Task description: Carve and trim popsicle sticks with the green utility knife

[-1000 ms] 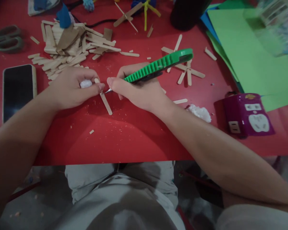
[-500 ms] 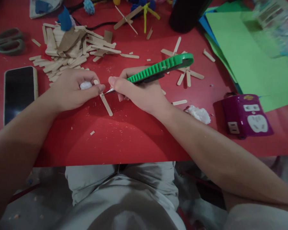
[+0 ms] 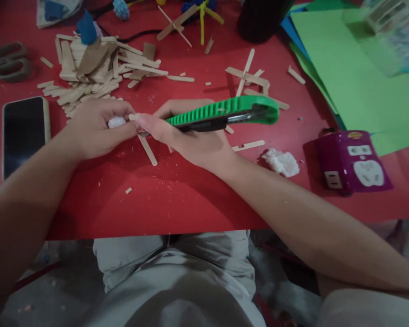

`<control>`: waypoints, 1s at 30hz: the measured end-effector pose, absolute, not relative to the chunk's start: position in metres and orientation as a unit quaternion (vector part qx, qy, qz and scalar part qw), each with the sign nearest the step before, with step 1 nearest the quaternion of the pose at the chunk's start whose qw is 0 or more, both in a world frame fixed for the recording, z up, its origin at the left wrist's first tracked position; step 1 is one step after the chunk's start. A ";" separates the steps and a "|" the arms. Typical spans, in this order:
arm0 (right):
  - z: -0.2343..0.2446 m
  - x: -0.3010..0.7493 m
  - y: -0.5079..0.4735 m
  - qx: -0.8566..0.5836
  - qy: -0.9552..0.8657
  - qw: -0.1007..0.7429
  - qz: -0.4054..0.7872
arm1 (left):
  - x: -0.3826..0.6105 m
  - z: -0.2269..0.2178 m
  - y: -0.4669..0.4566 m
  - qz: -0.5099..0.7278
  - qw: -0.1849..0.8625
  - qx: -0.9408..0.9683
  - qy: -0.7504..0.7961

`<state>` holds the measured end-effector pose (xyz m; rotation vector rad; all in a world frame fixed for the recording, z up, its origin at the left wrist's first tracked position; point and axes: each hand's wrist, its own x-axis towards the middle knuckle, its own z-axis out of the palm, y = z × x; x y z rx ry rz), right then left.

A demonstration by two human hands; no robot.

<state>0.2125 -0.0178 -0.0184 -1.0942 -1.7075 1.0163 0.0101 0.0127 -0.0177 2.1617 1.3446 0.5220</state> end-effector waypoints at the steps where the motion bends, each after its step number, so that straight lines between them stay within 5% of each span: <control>1: -0.020 0.213 -0.018 -0.429 -0.684 0.429 0.406 | 0.010 -0.018 0.013 0.195 0.268 0.801 0.498; 14: -0.022 0.218 -0.019 -0.419 -0.775 0.409 0.238 | 0.009 -0.013 0.010 0.183 0.261 0.796 0.514; 24: -0.025 0.213 -0.024 -0.420 -0.802 0.375 0.199 | 0.008 -0.018 0.012 0.223 0.269 0.794 0.498; 30: -0.025 0.209 -0.027 -0.455 -0.775 0.338 0.280 | 0.010 -0.017 0.012 0.191 0.264 0.788 0.522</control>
